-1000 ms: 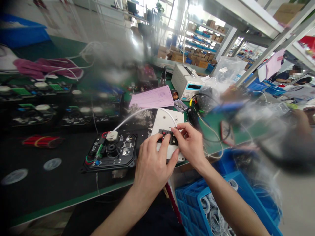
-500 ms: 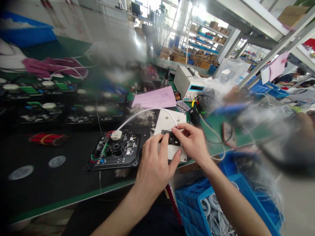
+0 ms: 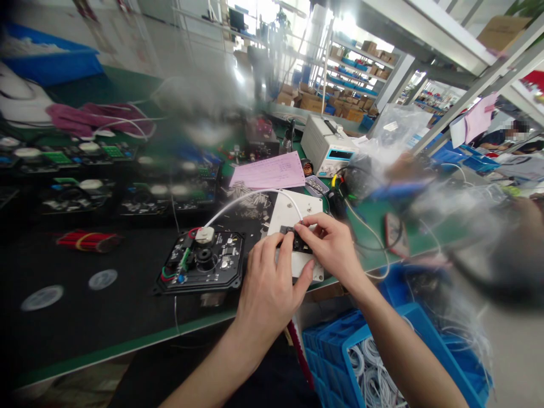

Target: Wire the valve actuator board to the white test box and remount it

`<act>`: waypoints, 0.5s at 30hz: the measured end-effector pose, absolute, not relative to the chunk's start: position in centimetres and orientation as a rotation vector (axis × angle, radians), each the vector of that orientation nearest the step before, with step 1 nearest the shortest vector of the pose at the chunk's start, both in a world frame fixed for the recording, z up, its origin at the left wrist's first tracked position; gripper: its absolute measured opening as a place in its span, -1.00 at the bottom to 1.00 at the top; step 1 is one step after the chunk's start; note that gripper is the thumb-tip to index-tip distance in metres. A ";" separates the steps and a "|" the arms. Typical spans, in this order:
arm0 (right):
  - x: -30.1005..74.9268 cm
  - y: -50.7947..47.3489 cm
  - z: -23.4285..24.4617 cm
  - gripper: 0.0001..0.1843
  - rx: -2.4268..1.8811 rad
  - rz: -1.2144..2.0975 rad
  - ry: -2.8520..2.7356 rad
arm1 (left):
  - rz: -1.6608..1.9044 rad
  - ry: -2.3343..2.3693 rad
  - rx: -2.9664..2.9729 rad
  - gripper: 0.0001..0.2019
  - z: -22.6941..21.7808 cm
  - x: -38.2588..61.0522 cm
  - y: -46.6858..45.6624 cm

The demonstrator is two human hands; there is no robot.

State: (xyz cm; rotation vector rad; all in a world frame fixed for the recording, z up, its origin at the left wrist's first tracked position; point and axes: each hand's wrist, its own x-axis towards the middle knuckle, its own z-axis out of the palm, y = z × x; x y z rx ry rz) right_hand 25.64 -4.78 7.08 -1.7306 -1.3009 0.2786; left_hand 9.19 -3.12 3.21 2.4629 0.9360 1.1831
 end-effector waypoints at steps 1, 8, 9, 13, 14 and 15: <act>25.6 -4.8 7.1 -0.76 -1.732 0.273 -1.304 | 1.179 0.939 2.463 -0.45 3.2 9.2 -3.2; 26.9 -5.3 8.0 -0.70 -1.711 0.366 -1.303 | 1.274 0.759 2.450 -0.47 3.1 6.3 -4.9; 27.5 -5.2 8.2 -0.69 -1.712 0.324 -1.295 | 1.326 0.677 2.450 -0.52 3.1 5.3 -5.3; 29.7 -3.4 8.3 -0.72 -1.735 0.081 -1.326 | 1.605 0.391 2.471 -0.64 2.5 0.3 -6.6; 30.0 -2.6 8.2 -0.74 -1.737 0.067 -1.367 | 1.649 0.451 2.470 -0.66 2.0 -0.9 -6.8; 30.2 -1.7 8.1 -0.77 -1.734 0.071 -1.418 | 1.682 0.555 2.444 -0.65 1.5 -2.2 -6.8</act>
